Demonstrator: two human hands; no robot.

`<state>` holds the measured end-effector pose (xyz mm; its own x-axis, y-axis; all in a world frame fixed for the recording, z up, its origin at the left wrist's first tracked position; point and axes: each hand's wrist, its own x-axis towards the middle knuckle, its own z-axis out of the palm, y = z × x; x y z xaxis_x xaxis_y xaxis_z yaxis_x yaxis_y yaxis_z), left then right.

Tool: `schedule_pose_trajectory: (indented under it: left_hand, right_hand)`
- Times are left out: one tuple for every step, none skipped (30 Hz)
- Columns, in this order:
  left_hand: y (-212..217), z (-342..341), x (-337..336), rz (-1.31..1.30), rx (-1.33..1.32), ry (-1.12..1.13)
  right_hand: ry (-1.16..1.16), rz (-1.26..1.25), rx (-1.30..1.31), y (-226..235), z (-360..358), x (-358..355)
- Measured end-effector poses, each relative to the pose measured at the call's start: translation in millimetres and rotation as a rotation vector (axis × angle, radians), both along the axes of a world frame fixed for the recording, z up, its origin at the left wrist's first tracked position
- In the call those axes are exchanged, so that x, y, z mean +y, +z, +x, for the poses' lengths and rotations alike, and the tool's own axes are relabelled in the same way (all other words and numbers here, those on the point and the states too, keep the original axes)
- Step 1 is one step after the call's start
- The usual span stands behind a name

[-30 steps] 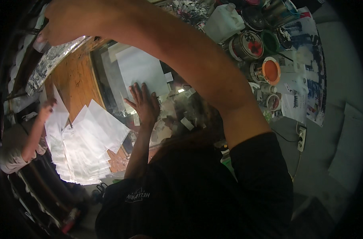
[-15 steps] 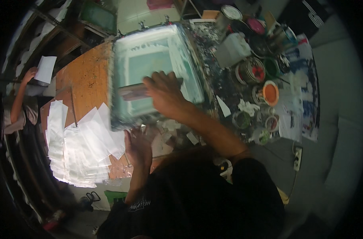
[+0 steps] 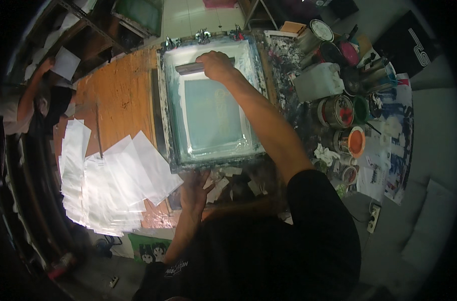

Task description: The person repeatedly places white paper under a screen-printing frame, uses a squeegee to pull ink across the screen, and removes the printed paper. A second person assists by stacking the finished prints.

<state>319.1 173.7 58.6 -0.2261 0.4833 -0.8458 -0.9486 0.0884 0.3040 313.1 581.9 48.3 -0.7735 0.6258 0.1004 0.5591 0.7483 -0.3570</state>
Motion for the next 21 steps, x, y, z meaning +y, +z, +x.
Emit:
schedule_pose_trajectory:
  left_hand:
    - [1,1,-2,0.004,0.006,0.007]
    - [3,0,0,0.013,0.008,-0.008]
    - [-3,0,-1,0.012,0.028,-0.044]
    - [-12,-2,-2,0.011,0.048,-0.082]
    - [-18,-1,-3,0.011,0.066,-0.116]
    - [-17,0,-2,0.019,0.062,-0.097]
    - [-17,1,-2,0.027,0.059,-0.079]
    - [-15,1,0,0.043,0.057,-0.057]
    - [-12,1,1,0.018,0.055,-0.038]
    - [-14,1,0,0.029,0.058,-0.035]
    - [-18,0,-1,0.043,0.061,-0.038]
    - [-21,-1,-4,0.056,0.063,-0.035]
    - [-23,-3,-5,0.143,0.056,-0.05]
    - [-27,-4,-6,0.158,0.039,-0.049]
    - [-32,-5,-7,0.173,0.023,-0.047]
    - [-36,-6,-10,0.189,0.007,-0.043]
    - [-35,-6,-10,0.186,0.001,-0.047]
    - [-34,-6,-11,0.183,-0.005,-0.05]
    - [-32,-5,-11,0.18,-0.011,-0.052]
    - [-23,-5,-9,0.188,-0.019,-0.049]
    - [-7,-6,-8,0.185,-0.024,-0.042]
  right_hand:
    - [0.007,-0.078,-0.026,6,3,-12]
    - [0.003,-0.051,-0.025,4,12,-26]
    - [0.003,-0.023,-0.024,1,20,-41]
    - [0.003,0.005,-0.023,-2,29,-58]
    - [-0.005,0.012,-0.016,-3,37,-76]
    - [-0.018,0.017,-0.009,-6,45,-97]
    - [-0.032,0.022,-0.002,-9,55,-120]
    - [-0.04,0.033,0.025,-9,66,-145]
    - [-0.049,0.044,0.053,-8,77,-172]
    - [-0.055,0.06,0.085,-6,86,-198]
    - [-0.044,0.087,0.11,-7,98,-224]
    - [-0.027,0.114,0.134,-5,108,-247]
    - [-0.03,0.064,0.114,2,115,-267]
    - [-0.038,0.015,0.094,10,123,-285]
    - [-0.043,-0.034,0.075,16,127,-294]
    - [-0.04,-0.025,0.092,18,127,-294]
    - [-0.044,-0.012,0.107,19,126,-292]
    - [-0.046,0.002,0.122,22,125,-289]
    - [-0.022,0.01,0.113,26,126,-285]
    - [0.002,0.021,0.103,36,126,-279]
    - [0.03,0.022,0.096,46,125,-274]
